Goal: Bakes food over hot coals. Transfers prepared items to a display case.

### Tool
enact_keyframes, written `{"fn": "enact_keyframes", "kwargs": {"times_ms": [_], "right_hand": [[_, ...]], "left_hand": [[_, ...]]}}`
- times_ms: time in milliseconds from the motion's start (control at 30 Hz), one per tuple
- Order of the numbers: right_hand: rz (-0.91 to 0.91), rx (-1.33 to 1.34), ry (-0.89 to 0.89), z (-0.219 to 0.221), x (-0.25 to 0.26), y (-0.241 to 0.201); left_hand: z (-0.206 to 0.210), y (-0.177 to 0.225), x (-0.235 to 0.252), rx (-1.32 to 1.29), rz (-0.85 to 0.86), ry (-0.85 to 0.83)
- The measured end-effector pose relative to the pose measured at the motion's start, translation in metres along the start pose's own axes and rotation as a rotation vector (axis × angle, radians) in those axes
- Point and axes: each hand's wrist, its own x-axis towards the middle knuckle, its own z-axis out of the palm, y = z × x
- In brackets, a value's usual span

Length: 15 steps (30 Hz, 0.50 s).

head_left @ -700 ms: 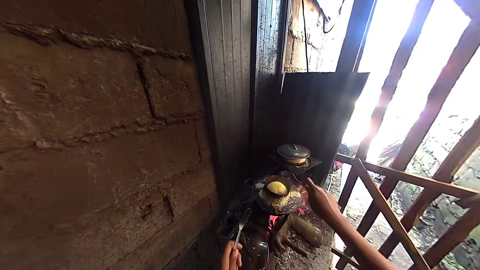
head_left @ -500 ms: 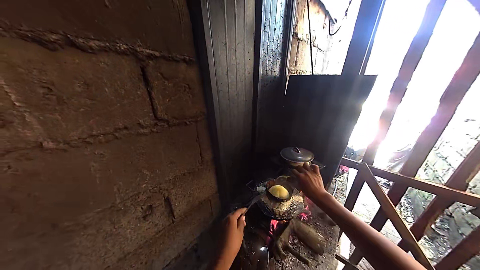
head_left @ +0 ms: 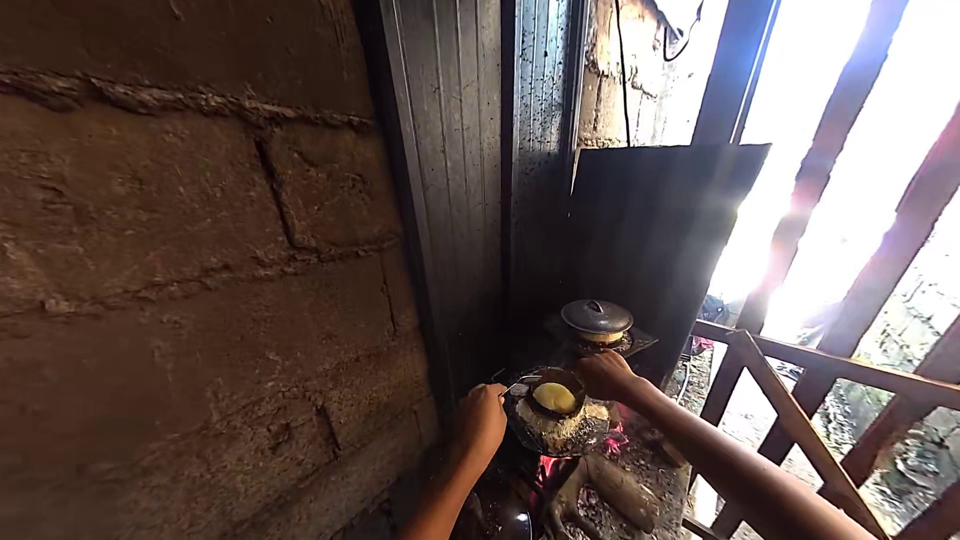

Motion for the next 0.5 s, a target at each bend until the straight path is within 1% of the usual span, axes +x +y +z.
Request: {"fn": "enact_keyframes", "kwargs": {"times_ms": [100,200,300,367,500], "right_hand": [[0.105,0.131,-0.008,-0.006,-0.004,0.005],[0.173,0.182,0.044,-0.016,-0.014,0.011],[0.156,0.172,0.093,-0.024,-0.021,0.015],[0.137,0.170,0.084,-0.029,-0.025,0.015],[0.088,0.148,0.097,-0.036,-0.031,0.019]], "left_hand": [[0.004,0.012,-0.003,0.043,0.006,-0.017],[0.008,0.028,0.004,0.149,0.050,0.014],[0.009,0.049,0.025,0.245,0.136,0.020],[0.009,0.062,0.038,0.292,0.185,-0.007],[0.002,0.081,0.050,0.374,0.166,-0.123]]}}
